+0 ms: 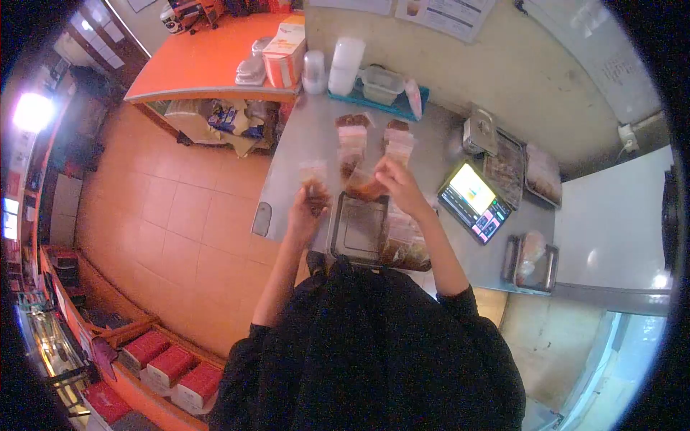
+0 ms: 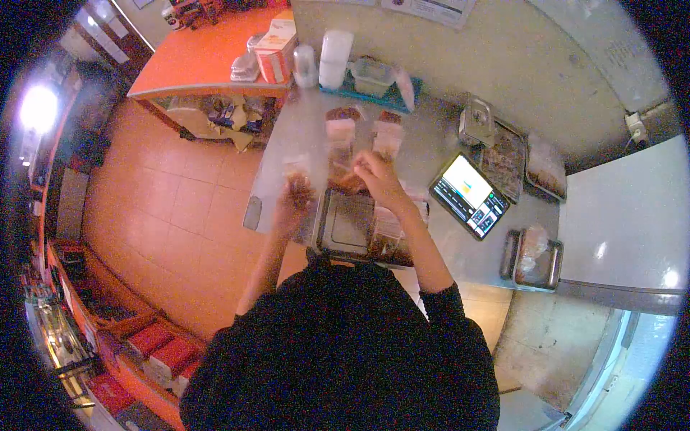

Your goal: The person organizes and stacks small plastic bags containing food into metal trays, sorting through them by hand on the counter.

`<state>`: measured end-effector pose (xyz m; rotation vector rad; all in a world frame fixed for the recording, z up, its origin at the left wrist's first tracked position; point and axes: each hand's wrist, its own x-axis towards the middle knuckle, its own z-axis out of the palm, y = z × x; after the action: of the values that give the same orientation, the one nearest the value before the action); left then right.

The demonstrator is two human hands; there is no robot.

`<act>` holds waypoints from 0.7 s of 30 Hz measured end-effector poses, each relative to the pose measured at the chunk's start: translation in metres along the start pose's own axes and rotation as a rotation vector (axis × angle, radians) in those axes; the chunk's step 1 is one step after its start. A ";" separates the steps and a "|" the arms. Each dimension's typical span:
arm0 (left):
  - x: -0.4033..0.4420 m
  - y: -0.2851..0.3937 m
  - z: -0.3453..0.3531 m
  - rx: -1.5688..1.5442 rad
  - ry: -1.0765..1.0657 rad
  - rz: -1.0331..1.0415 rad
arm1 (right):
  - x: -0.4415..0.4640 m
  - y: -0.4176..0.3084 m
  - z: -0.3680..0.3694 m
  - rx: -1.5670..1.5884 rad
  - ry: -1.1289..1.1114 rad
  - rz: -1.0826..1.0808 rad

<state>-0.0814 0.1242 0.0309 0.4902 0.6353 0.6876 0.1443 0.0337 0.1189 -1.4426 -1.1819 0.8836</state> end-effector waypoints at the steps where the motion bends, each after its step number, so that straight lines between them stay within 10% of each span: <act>1: -0.003 0.001 -0.009 0.001 -0.004 0.002 | -0.005 0.005 0.000 0.021 -0.080 0.169; 6: -0.018 0.000 -0.046 0.052 -0.038 0.095 | -0.021 0.042 0.002 -0.316 -0.244 0.271; 8: -0.025 -0.003 -0.049 0.031 -0.035 0.070 | -0.022 0.068 0.001 -0.873 0.018 -0.012; 21: -0.039 -0.019 -0.037 0.196 0.019 -0.023 | -0.001 0.069 -0.007 -0.920 0.314 -0.081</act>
<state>-0.1214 0.0914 0.0075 0.6573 0.7292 0.6112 0.1654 0.0314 0.0524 -2.1303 -1.4574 -0.0083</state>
